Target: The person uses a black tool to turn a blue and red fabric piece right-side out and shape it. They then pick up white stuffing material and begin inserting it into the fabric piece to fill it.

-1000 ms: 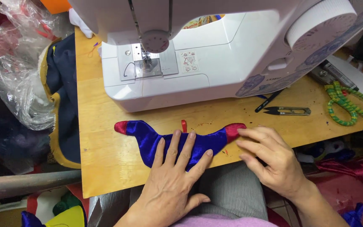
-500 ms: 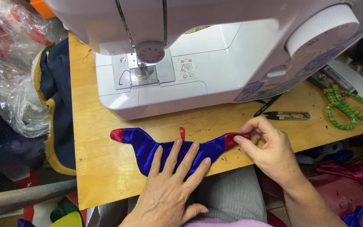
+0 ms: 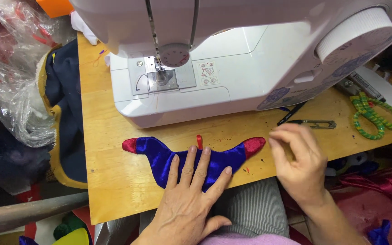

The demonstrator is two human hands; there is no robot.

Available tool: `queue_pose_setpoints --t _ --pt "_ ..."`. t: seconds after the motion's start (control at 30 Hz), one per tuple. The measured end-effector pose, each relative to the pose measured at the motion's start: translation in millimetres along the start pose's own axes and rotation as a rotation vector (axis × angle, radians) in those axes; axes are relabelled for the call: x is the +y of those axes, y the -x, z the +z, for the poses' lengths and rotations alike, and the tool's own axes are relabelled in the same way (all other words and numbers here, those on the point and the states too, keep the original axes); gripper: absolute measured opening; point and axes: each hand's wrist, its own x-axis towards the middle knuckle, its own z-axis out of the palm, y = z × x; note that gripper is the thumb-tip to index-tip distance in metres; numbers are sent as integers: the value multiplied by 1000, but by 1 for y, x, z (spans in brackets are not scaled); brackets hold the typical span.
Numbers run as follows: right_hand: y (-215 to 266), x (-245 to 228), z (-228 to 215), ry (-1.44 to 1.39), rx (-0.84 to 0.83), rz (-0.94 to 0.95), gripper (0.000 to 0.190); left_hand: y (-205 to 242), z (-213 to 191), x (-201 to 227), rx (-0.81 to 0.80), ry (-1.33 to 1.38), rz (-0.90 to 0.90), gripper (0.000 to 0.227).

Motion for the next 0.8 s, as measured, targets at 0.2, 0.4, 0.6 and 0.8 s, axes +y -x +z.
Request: queue_pose_setpoints --t 0.2,0.4,0.6,0.8 --pt "17 -22 2 2 -245 -307 44 -2 -10 -2 49 43 42 107" --pt "28 5 1 120 -417 -387 67 15 -3 -9 18 9 35 114" --pt "30 9 -6 89 -484 -382 77 35 -4 -17 97 19 48 84" --pt "14 12 -13 -179 -462 -269 51 41 -10 -20 358 133 69 32"
